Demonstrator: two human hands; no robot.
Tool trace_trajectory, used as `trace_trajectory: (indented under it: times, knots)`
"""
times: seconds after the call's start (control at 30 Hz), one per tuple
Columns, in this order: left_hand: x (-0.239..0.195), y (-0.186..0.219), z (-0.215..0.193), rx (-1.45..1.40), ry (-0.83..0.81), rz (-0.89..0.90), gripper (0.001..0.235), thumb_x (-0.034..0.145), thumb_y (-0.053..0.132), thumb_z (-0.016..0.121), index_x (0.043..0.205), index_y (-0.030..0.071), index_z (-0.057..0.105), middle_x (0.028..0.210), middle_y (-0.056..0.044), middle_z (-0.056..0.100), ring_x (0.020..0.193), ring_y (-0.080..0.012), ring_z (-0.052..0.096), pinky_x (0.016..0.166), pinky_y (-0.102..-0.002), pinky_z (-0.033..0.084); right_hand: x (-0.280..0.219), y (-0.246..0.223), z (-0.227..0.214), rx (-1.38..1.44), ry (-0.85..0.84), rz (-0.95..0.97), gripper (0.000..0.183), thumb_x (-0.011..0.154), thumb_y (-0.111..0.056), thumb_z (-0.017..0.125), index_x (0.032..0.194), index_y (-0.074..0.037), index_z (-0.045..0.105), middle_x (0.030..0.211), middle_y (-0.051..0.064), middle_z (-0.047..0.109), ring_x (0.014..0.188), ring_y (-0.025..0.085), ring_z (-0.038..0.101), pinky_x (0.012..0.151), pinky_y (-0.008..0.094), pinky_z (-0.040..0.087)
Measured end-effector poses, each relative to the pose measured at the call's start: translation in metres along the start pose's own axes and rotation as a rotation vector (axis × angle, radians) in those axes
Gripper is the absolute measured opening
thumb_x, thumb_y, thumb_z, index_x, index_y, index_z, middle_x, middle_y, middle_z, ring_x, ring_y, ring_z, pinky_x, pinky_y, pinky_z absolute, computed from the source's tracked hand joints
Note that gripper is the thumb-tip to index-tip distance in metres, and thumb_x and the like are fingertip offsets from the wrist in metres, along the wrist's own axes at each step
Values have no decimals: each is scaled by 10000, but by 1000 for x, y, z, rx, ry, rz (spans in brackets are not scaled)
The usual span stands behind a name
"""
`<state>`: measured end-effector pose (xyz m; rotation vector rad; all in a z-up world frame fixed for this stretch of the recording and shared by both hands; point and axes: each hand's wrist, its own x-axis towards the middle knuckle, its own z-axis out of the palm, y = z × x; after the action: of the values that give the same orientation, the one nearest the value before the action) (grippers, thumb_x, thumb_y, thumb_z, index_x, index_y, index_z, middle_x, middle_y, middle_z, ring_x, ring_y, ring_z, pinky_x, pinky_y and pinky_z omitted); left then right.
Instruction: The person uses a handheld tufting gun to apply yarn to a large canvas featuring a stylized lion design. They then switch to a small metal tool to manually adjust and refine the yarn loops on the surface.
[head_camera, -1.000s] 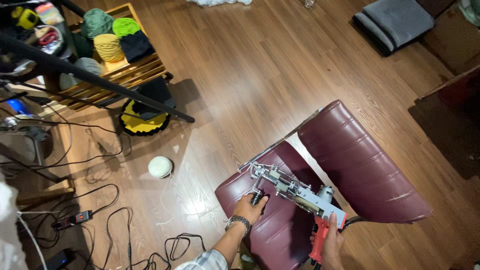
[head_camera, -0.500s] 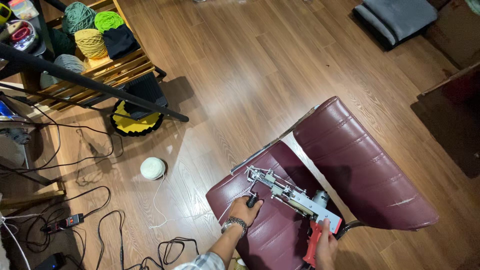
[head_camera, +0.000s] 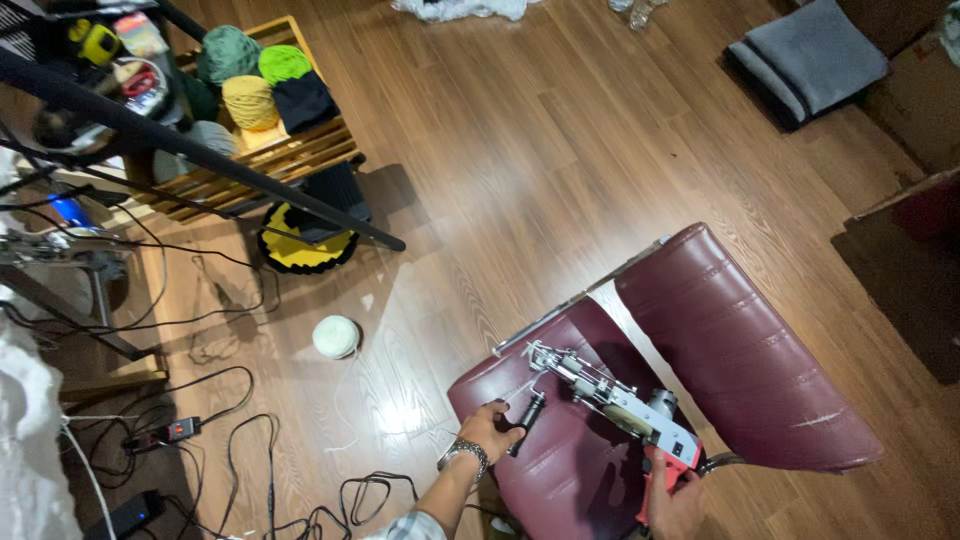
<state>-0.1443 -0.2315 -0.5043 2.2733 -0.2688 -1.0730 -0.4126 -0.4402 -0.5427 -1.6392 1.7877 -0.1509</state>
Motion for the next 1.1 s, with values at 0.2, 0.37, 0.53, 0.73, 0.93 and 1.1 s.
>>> trace_trajectory:
  times: [0.2,0.37,0.53,0.73,0.93,1.1]
  knots:
    - [-22,-17,-72,-192,-11,-97,501,761,293,861,1194,90,709,1091,-99,773,976,-212,735,877,-312,594,-22,-33,-5,-294,257,-245,880,830,-632,794,1321,87,663,1113,307,705,1082,436,671,950,540,521]
    - [-46,-6,-158,-290,136,61,377,827,268,834,1146,90,740,1080,-70,771,938,-144,719,859,-294,570,-70,-114,32,-53,172,-384,723,894,-528,789,1235,100,677,1119,267,696,1065,379,667,949,462,512]
    - [-75,34,-273,-510,226,248,325,867,181,708,1177,96,753,881,-56,781,682,-124,698,661,-274,576,-141,-255,93,514,-454,-258,483,1061,-421,703,1017,51,794,908,88,543,826,176,471,709,348,381]
    - [-142,74,-413,-711,401,296,255,915,209,784,865,-40,766,703,-45,716,600,-78,627,537,-248,516,-253,-434,104,691,-804,-143,354,923,-423,688,1045,-94,734,1016,-22,702,916,72,621,750,288,501]
    - [-188,54,-514,-720,609,388,241,946,215,748,904,-23,759,737,-19,710,605,-62,607,553,-222,486,-333,-545,115,726,-1028,-169,346,916,-399,713,1061,-85,732,982,-7,691,902,101,633,742,327,511]
    - [-207,44,-581,-762,708,401,217,863,181,764,1023,34,773,833,15,763,626,-51,670,569,-205,524,-376,-623,135,662,-1086,-259,305,928,-372,706,1033,-87,730,926,-5,703,818,91,658,673,290,521]
